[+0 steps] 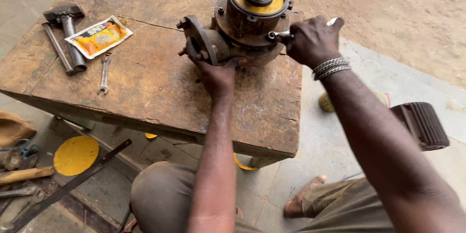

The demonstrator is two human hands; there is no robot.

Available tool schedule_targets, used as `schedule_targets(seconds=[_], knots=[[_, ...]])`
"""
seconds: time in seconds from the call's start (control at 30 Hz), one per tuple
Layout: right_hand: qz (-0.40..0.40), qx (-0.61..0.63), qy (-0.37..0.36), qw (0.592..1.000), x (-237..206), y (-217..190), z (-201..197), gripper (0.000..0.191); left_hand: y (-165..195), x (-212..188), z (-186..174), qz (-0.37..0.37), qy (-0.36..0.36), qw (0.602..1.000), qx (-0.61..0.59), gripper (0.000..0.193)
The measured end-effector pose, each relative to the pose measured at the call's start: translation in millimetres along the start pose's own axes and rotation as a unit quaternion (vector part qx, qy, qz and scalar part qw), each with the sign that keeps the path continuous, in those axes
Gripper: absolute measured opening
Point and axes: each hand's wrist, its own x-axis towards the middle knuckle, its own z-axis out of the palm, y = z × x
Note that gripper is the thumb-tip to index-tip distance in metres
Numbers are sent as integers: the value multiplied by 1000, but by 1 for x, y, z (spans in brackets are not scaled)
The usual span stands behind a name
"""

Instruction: The person tightens bolts on a pump/motor housing mounted on a wooden workbench, using a spanner wrench by hand while steadying the housing with the other hand. They reposition around the housing to reach different bolts and occasionally set the wrench down and pick up another one.

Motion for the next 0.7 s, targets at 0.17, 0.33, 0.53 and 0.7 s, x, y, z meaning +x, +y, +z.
schedule_targets(seconds=[0.17, 0.33, 0.53, 0.7], knots=[[23, 17, -36, 999, -4, -6, -9, 31, 0, 5, -4, -12, -12, 1000, 26, 126], [19, -1, -38, 999, -7, -9, -17, 41, -2, 12, -15, -5, -64, 998, -20, 112], [9, 19, -78, 997, -4, -9, -29, 50, 3, 25, -21, -10, -70, 997, -12, 95], [-19, 60, -52, 997, -1, -2, -20, 51, -4, 29, -17, 29, -46, 999, 2, 75]])
